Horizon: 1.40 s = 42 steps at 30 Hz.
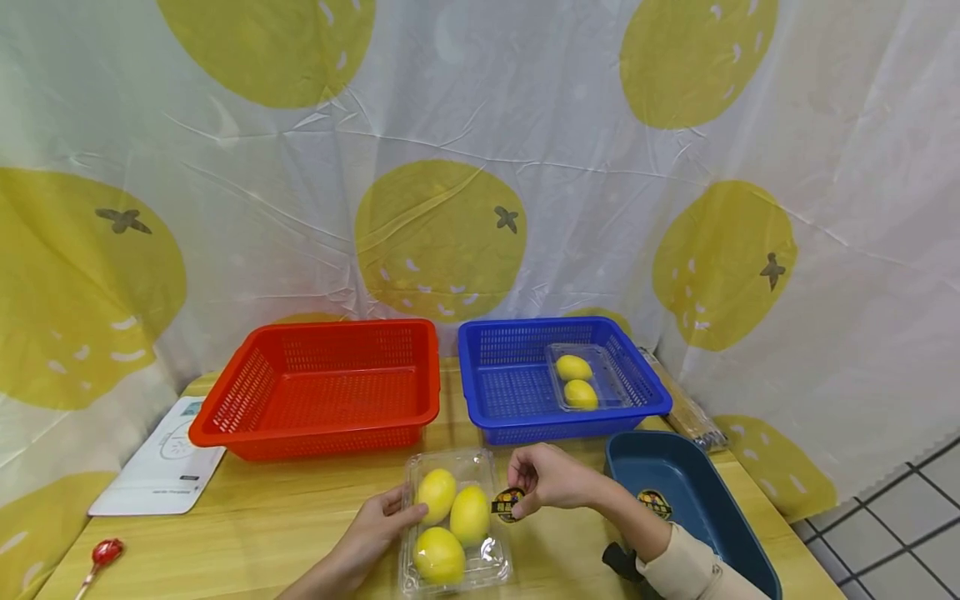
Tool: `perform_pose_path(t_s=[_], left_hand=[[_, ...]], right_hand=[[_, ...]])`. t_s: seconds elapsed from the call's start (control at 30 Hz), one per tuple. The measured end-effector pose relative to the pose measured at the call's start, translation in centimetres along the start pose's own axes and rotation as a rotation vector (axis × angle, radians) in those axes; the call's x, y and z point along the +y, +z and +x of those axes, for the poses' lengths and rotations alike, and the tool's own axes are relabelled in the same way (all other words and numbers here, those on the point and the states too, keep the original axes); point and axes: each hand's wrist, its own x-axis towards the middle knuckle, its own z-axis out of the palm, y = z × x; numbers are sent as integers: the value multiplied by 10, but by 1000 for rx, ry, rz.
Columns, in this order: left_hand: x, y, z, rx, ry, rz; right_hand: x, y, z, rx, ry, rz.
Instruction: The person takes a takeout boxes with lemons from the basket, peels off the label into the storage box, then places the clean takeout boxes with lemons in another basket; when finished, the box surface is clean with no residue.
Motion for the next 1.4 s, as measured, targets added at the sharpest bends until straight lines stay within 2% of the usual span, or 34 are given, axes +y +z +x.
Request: perform_pose_path(t_s=[0.47, 0.63, 0.9, 1.13, 1.23, 1.4], left_hand=[[0, 0, 1, -1, -12, 7], [-1, 0, 1, 6, -18, 6], [2, 1, 0, 9, -22, 1], [3, 0, -2, 3, -24, 1], [2, 1, -1, 5, -28, -2], [2, 1, 0, 16, -29, -2]], right_hand=[[30, -44, -49, -13, 108, 18], [45, -59, -73, -57, 137, 52], [78, -84, -105, -137, 118, 92], [107, -76, -115, -219, 234, 161], [113, -69, -117, -202, 262, 155], [118, -64, -120, -124, 291, 45]])
